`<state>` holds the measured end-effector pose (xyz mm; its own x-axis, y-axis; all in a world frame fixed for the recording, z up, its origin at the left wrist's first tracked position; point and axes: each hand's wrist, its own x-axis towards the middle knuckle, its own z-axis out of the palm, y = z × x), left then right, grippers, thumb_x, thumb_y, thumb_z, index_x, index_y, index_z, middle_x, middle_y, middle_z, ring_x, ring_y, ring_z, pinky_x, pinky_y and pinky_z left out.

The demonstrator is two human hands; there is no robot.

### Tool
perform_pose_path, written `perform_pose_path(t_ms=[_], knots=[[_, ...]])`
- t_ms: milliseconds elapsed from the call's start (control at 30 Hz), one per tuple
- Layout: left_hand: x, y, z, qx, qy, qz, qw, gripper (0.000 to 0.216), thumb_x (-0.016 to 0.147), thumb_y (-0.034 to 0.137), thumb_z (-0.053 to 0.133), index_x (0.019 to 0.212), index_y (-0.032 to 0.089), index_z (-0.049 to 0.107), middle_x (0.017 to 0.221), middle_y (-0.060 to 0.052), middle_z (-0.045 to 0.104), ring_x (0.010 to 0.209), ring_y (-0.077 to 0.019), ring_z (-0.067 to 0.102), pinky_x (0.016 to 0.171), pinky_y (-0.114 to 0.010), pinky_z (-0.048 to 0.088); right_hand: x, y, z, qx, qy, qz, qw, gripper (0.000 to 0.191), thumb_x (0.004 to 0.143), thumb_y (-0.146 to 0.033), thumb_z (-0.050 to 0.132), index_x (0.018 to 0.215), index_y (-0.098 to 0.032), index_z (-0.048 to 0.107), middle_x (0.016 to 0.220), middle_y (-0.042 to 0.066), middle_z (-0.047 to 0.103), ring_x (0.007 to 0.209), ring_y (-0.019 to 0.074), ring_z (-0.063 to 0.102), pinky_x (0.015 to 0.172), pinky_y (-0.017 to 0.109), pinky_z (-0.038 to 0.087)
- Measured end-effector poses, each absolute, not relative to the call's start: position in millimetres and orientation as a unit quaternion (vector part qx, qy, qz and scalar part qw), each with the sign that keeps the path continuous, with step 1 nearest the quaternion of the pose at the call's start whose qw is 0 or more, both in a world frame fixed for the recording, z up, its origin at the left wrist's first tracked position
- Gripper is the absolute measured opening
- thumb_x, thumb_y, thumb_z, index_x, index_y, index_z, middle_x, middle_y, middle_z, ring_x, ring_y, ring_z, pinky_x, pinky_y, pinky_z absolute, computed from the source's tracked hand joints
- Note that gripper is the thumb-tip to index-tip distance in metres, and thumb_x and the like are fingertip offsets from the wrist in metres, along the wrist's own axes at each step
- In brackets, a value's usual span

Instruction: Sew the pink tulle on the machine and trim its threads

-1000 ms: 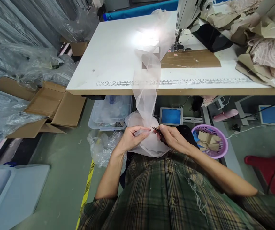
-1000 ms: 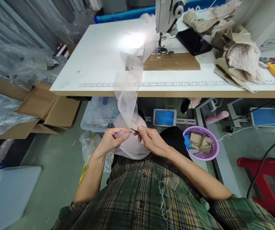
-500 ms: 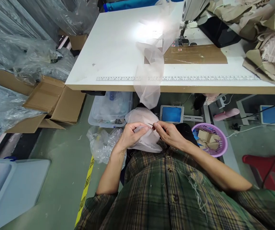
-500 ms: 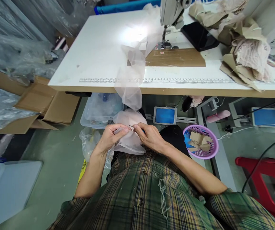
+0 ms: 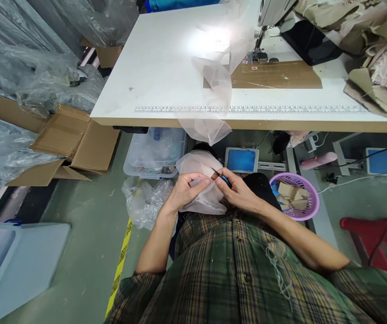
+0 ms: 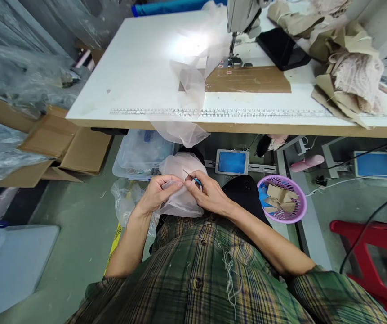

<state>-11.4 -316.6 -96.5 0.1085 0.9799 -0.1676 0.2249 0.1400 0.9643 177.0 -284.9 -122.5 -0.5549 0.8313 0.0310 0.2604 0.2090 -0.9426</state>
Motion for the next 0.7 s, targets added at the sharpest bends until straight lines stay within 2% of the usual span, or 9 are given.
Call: perform_pose_path(t_ms=[67,133,233,300,367,433,533,633,700], knots=[[-15.2,-318.1,-95.9,0.556,0.548,0.345,0.521,0.031,0.083,0.044,0.068,0.085,0.014,0.075,0.088,-0.006,0.075,0.083,-0.0186,0.067,0.079,-0.028,0.053,182.5,-287.4,-125.7,-0.334,-0.711,0.563,0.258,0.033,0.091,-0.05,0.058,0.102,-0.019,0.058,0.078,-0.001,0.056,0.067,0.0123,0.046,0.061,0.023,0.038],[-22.6,-319.0,-94.8,0.57,0.535,0.302,0.546,0.031,0.083,0.044,0.068,0.087,0.014,0.075,0.082,-0.005,0.074,0.074,-0.0157,0.066,0.069,-0.025,0.052,188.6,-289.7,-129.8,-0.307,-0.696,0.609,0.225,0.033,0.088,-0.05,0.062,0.092,-0.017,0.06,0.072,-0.003,0.052,0.063,0.011,0.043,0.058,0.023,0.037],[-39.1,-315.1,-92.1,0.587,0.486,0.208,0.614,0.032,0.081,0.044,0.07,0.094,0.015,0.074,0.074,-0.002,0.071,0.057,-0.0116,0.061,0.055,-0.022,0.048,194.6,-287.8,-138.0,-0.295,-0.678,0.644,0.195,0.037,0.091,-0.051,0.058,0.078,-0.016,0.058,0.066,-0.004,0.047,0.059,0.0098,0.04,0.054,0.023,0.033],[-50.1,-306.6,-91.7,0.615,0.479,0.181,0.6,0.031,0.078,0.042,0.072,0.098,0.017,0.073,0.075,-0.001,0.07,0.058,-0.0119,0.061,0.056,-0.022,0.048,194.2,-281.0,-145.2,-0.314,-0.676,0.633,0.207,0.038,0.092,-0.051,0.056,0.076,-0.016,0.057,0.066,-0.004,0.047,0.058,0.0098,0.04,0.053,0.023,0.032],[-57.7,-293.8,-95.1,0.65,0.543,0.223,0.483,0.029,0.079,0.04,0.072,0.099,0.019,0.073,0.082,-0.002,0.071,0.068,-0.0148,0.064,0.065,-0.025,0.051,190.1,-270.6,-154.0,-0.361,-0.68,0.59,0.241,0.038,0.092,-0.051,0.054,0.075,-0.017,0.056,0.066,-0.003,0.048,0.059,0.0104,0.041,0.053,0.023,0.033],[-59.7,-280.5,-103.1,0.659,0.629,0.296,0.288,0.028,0.081,0.036,0.07,0.104,0.02,0.072,0.095,-0.005,0.071,0.086,-0.0201,0.065,0.081,-0.032,0.051,184.8,-259.2,-163.4,-0.418,-0.68,0.538,0.271,0.036,0.091,-0.05,0.053,0.075,-0.018,0.055,0.065,-0.003,0.049,0.059,0.0113,0.042,0.054,0.024,0.033],[-50.4,-271.0,-120.5,0.645,0.675,0.354,0.062,0.029,0.087,0.031,0.062,0.113,0.02,0.068,0.115,-0.009,0.066,0.109,-0.0258,0.059,0.098,-0.043,0.043,180.3,-247.4,-174.7,-0.469,-0.675,0.488,0.293,0.032,0.088,-0.048,0.055,0.075,-0.019,0.056,0.062,-0.003,0.05,0.057,0.0123,0.042,0.055,0.025,0.033],[-30.7,-280.7,-137.2,0.691,0.626,0.355,0.06,0.03,0.094,0.033,0.052,0.115,0.018,0.065,0.116,-0.011,0.065,0.11,-0.0244,0.06,0.099,-0.044,0.043,182.1,-244.5,-179.1,-0.482,-0.672,0.468,0.312,0.029,0.084,-0.047,0.059,0.078,-0.019,0.06,0.062,-0.003,0.052,0.056,0.0129,0.044,0.055,0.026,0.034],[-17.5,-292.6,-147.2,0.752,0.569,0.316,0.107,0.044,0.089,0.042,0.058,0.125,0.016,0.059,0.127,-0.014,0.06,0.119,-0.0278,0.056,0.104,-0.048,0.041,184.5,-243.6,-177.5,-0.496,-0.663,0.445,0.342,0.03,0.085,-0.048,0.058,0.09,-0.019,0.062,0.063,-0.003,0.053,0.056,0.0136,0.046,0.056,0.026,0.037]])
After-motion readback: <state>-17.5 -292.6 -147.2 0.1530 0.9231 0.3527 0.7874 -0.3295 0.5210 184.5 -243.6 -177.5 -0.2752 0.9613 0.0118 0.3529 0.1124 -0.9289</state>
